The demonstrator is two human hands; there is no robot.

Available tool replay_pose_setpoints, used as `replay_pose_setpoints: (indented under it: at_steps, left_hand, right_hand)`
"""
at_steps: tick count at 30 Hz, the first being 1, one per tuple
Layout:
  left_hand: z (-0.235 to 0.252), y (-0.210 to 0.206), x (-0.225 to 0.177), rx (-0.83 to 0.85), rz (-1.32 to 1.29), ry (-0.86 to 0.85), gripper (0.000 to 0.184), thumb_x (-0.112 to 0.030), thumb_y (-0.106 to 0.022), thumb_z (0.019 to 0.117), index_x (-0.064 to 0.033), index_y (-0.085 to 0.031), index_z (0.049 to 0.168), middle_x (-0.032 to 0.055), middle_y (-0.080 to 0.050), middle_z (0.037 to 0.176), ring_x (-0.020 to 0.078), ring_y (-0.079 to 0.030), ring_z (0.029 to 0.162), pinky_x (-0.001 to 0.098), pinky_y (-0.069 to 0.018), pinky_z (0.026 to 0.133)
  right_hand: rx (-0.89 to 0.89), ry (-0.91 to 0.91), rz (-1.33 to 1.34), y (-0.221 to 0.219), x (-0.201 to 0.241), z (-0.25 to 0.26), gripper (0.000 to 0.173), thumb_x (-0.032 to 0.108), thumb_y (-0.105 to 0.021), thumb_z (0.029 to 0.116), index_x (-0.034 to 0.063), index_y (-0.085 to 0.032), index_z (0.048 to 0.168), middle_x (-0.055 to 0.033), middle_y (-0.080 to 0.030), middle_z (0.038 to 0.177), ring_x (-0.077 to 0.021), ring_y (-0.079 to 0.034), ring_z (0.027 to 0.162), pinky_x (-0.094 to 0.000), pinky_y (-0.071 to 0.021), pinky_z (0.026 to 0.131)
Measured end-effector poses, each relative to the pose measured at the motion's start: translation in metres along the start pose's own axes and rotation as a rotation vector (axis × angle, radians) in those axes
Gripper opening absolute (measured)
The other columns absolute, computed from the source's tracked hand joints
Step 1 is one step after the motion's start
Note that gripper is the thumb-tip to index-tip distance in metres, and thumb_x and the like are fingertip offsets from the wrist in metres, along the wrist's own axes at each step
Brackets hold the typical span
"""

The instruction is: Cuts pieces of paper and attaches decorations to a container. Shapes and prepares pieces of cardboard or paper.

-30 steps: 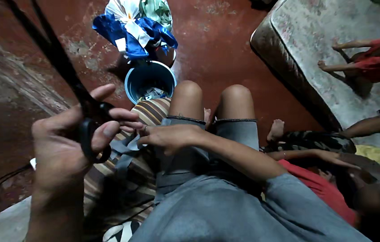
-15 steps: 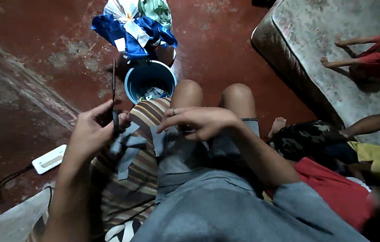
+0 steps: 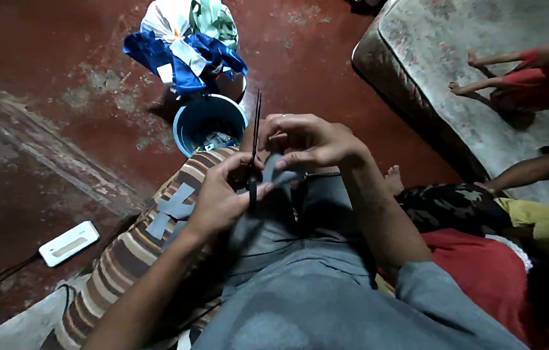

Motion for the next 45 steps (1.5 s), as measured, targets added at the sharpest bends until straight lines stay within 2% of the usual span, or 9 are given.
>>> replay_pose_setpoints:
  at_steps: [3, 7, 11, 16, 22, 28, 32, 38, 45]
  left_hand:
    - [0.003, 0.007, 0.001, -0.087, 0.063, 0.038, 0.036, -0.005, -0.082, 0.0801, -0.0111, -0.067, 0.113, -0.0017, -0.069, 0.097, 0.0061, -0.065, 0.071, 0.0211, -0.0571, 0.06]
    - [0.009, 0.018, 0.004, -0.185, 0.044, 0.141, 0.036, -0.003, -0.081, 0.0817, -0.0147, -0.067, 0.112, -0.0013, -0.071, 0.087, 0.0073, -0.064, 0.064, 0.0218, -0.0555, 0.056]
    - [0.013, 0.019, 0.006, -0.192, 0.013, 0.221, 0.035, -0.003, -0.079, 0.0845, -0.0166, -0.065, 0.113, -0.0007, -0.07, 0.083, 0.0072, -0.062, 0.06, 0.0216, -0.0542, 0.053]
    - [0.018, 0.009, 0.013, -0.219, 0.009, 0.228, 0.033, -0.003, -0.08, 0.0847, -0.014, -0.066, 0.113, 0.0009, -0.07, 0.083, 0.0091, -0.063, 0.061, 0.0234, -0.0546, 0.053]
    - [0.025, 0.001, 0.014, -0.178, 0.008, 0.177, 0.035, -0.002, -0.08, 0.0842, -0.0126, -0.066, 0.114, 0.0016, -0.07, 0.092, 0.0099, -0.066, 0.069, 0.0248, -0.0585, 0.06]
    - [0.017, 0.026, -0.009, -0.072, 0.17, 0.122, 0.034, -0.014, -0.068, 0.0977, -0.0128, -0.06, 0.131, 0.0025, -0.074, 0.104, 0.0128, -0.072, 0.083, 0.0278, -0.061, 0.068]
    - [-0.02, 0.023, -0.002, 0.154, 0.113, 0.385, 0.033, -0.022, -0.059, 0.1031, -0.0083, -0.059, 0.133, 0.0075, -0.075, 0.102, 0.0208, -0.075, 0.088, 0.0361, -0.0648, 0.078]
    - [-0.09, -0.007, 0.022, 0.443, 0.128, 0.645, 0.045, -0.037, -0.055, 0.1036, -0.0075, -0.058, 0.138, -0.0002, -0.075, 0.104, 0.0109, -0.073, 0.092, 0.0302, -0.061, 0.084]
    - [-0.107, -0.022, 0.028, 0.388, -0.002, 0.661, 0.045, -0.03, -0.057, 0.1043, -0.0056, -0.054, 0.142, 0.001, -0.075, 0.105, 0.0134, -0.074, 0.094, 0.031, -0.0615, 0.088]
  right_hand:
    - [-0.353, -0.142, 0.063, 0.012, -0.021, -0.017, 0.038, 0.007, -0.067, 0.0935, -0.0042, -0.053, 0.127, -0.0093, -0.062, 0.116, -0.0096, -0.064, 0.089, -0.0256, -0.0577, 0.076]
    - [-0.662, -0.406, 0.42, -0.024, -0.067, -0.052, 0.058, 0.045, -0.06, 0.0984, 0.0128, -0.046, 0.145, -0.0036, -0.067, 0.119, -0.0108, -0.066, 0.097, -0.0313, -0.0574, 0.083]
    - [-0.769, -0.457, 0.682, -0.068, -0.07, -0.072, 0.064, 0.016, -0.073, 0.0912, 0.0134, -0.042, 0.147, -0.007, -0.066, 0.121, -0.0159, -0.068, 0.101, -0.0359, -0.0577, 0.092]
    - [-1.031, -0.324, 0.32, -0.083, -0.052, -0.085, 0.081, 0.003, -0.075, 0.0892, 0.0149, -0.029, 0.156, -0.0126, -0.068, 0.116, -0.0234, -0.07, 0.104, -0.0402, -0.0587, 0.096]
    - [-1.083, -0.196, 0.149, -0.07, -0.042, -0.085, 0.037, -0.004, -0.074, 0.0851, 0.0061, -0.068, 0.121, -0.007, -0.068, 0.117, -0.0149, -0.066, 0.099, -0.031, -0.0593, 0.085]
    - [-1.099, -0.195, 0.063, -0.052, -0.037, -0.081, 0.047, -0.001, -0.071, 0.0893, 0.0053, -0.062, 0.135, -0.0091, -0.059, 0.133, -0.0183, -0.065, 0.107, -0.0329, -0.0604, 0.085]
    - [-1.124, -0.406, 0.097, -0.062, -0.074, -0.092, 0.05, 0.002, -0.075, 0.087, 0.01, -0.065, 0.135, -0.0064, -0.061, 0.133, -0.0174, -0.064, 0.106, -0.0329, -0.0591, 0.083]
    - [-1.174, -0.415, 0.245, -0.07, -0.078, -0.093, 0.051, -0.002, -0.073, 0.0878, 0.0086, -0.063, 0.137, -0.0088, -0.061, 0.134, -0.0197, -0.067, 0.102, -0.0362, -0.0608, 0.083]
    - [-1.246, -0.362, 0.511, -0.075, -0.072, -0.088, 0.053, -0.003, -0.07, 0.0898, 0.0062, -0.058, 0.141, -0.0122, -0.069, 0.111, -0.0159, -0.067, 0.085, -0.0331, -0.0584, 0.08]
Point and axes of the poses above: each hand's wrist, its own z-axis towards the middle knuckle, its own y-axis out of the back of the hand, x = y × z, the point moved 8 cm from there along z, towards the middle knuckle
